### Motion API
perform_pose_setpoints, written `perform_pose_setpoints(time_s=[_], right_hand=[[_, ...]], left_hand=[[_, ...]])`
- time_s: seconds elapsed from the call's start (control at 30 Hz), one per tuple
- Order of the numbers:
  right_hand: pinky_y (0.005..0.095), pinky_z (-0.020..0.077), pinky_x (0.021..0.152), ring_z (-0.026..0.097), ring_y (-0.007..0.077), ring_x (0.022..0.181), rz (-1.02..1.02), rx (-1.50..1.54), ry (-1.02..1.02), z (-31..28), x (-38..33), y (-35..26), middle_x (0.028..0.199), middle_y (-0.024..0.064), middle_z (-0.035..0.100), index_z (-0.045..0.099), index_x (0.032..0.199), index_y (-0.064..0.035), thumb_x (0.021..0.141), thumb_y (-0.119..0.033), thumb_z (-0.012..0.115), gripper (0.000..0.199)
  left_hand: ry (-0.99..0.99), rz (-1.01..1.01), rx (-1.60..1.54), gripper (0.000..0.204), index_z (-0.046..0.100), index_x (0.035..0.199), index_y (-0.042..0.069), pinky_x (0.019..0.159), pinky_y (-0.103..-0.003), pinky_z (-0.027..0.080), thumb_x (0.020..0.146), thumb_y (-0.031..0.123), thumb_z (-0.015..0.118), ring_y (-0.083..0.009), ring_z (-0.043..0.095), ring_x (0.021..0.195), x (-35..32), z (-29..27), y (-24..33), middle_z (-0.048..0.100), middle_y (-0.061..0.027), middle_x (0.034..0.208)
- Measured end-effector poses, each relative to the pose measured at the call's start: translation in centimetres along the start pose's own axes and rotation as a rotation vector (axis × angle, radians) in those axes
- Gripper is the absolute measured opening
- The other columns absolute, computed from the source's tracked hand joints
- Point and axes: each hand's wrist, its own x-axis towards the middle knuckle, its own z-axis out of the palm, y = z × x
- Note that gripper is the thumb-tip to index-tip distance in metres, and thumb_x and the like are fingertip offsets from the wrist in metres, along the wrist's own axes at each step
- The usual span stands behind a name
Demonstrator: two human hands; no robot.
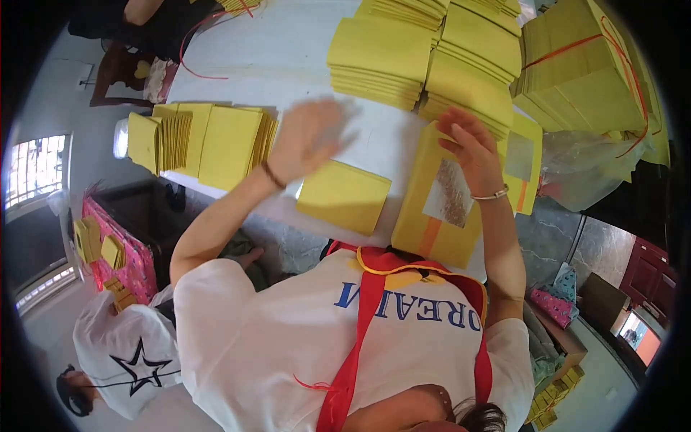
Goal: Sorting and stacking yellow paper sheets with central silver foil squares.
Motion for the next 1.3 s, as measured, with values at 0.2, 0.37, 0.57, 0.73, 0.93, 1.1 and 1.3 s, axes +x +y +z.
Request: perform_pose_setpoints(time_s=[0.2, 0.37, 0.57, 0.73, 0.93, 1.1, 1.3], right_hand=[[0.0293, 0.045, 0.082, 0.055, 0.0141, 0.102, -0.015, 0.039, 0.114, -3.1, -4.2, 1.6, 0.109, 0.0042, 0.059, 0.053, 0.119, -0.0075, 0.089, -0.014, 0.054, 0.031], [0.0308, 0.0457, 0.083, 0.055, 0.0157, 0.103, -0.03, 0.117, 0.144, -4.5, -6.6, 2.7, 0.112, 0.0042, 0.058, 0.05, 0.122, -0.0084, 0.09, -0.014, 0.05, 0.032], [0.0299, 0.0455, 0.082, 0.055, 0.015, 0.102, -0.086, 0.067, 0.222, -5.0, -8.8, 2.7, 0.111, 0.0041, 0.058, 0.05, 0.122, -0.0078, 0.091, -0.015, 0.05, 0.032], [0.0288, 0.0448, 0.081, 0.056, 0.0137, 0.099, -0.14, 0.018, 0.417, -7.5, -12.0, 3.6, 0.108, 0.0022, 0.058, 0.051, 0.12, -0.0084, 0.091, -0.017, 0.052, 0.031], [0.025, 0.0439, 0.077, 0.057, 0.0119, 0.094, -0.162, -0.023, 0.626, -9.0, -13.9, 6.9, 0.101, 0.001, 0.061, 0.055, 0.116, -0.0098, 0.089, -0.019, 0.057, 0.028], [0.0235, 0.0439, 0.078, 0.057, 0.0114, 0.096, -0.29, -0.213, 0.628, -8.4, -14.6, 8.1, 0.103, 0.0016, 0.061, 0.056, 0.116, -0.0084, 0.089, -0.014, 0.055, 0.028], [0.029, 0.0337, 0.098, 0.041, 0.0201, 0.122, -0.355, -0.356, 0.554, -8.6, -14.2, 8.9, 0.132, 0.011, 0.044, 0.039, 0.133, -0.0028, 0.091, -0.016, 0.05, 0.045]], left_hand=[[-0.339, 0.27, 0.315, 0.069, 0.036, 0.134, 0.036, 0.096, -0.065, 0.019, 0.072, 0.05, 0.063, -0.0362, 0.019, 0.133, -12.1, 7.1, 1.0, 0.024, -0.0074, 0.146], [-0.259, 0.145, 0.393, 0.062, 0.035, 0.135, 0.036, 0.096, -0.067, 0.014, 0.079, 0.052, 0.055, -0.0356, 0.019, 0.133, -9.3, 9.7, 0.1, 0.024, -0.0084, 0.146], [-0.157, 0.181, 0.459, 0.057, 0.032, 0.137, 0.035, 0.096, -0.067, 0.015, 0.084, 0.054, 0.046, -0.0349, 0.018, 0.133, -2.9, 10.3, -2.7, 0.024, -0.0091, 0.145], [-0.255, 0.227, 0.504, 0.056, 0.032, 0.137, 0.032, 0.099, -0.064, 0.016, 0.086, 0.053, 0.044, -0.0344, 0.019, 0.133, -2.5, 8.9, -2.8, 0.022, -0.0099, 0.146], [-0.232, 0.249, 0.504, 0.06, 0.032, 0.137, 0.03, 0.1, -0.063, 0.014, 0.084, 0.055, 0.045, -0.0355, 0.02, 0.133, -3.1, 8.5, -2.0, 0.022, -0.0128, 0.146], [-0.065, 0.232, 0.238, 0.053, 0.04, 0.132, 0.019, 0.095, -0.054, 0.027, 0.084, 0.037, 0.055, -0.0324, 0.036, 0.121, -2.4, 6.9, 4.5, 0.036, -0.0142, 0.136], [0.078, 0.294, -0.104, 0.045, 0.048, 0.125, 0.009, 0.092, -0.041, 0.033, 0.081, 0.012, 0.058, -0.0332, 0.043, 0.111, -3.3, 9.6, 9.4, 0.042, -0.0161, 0.128]])
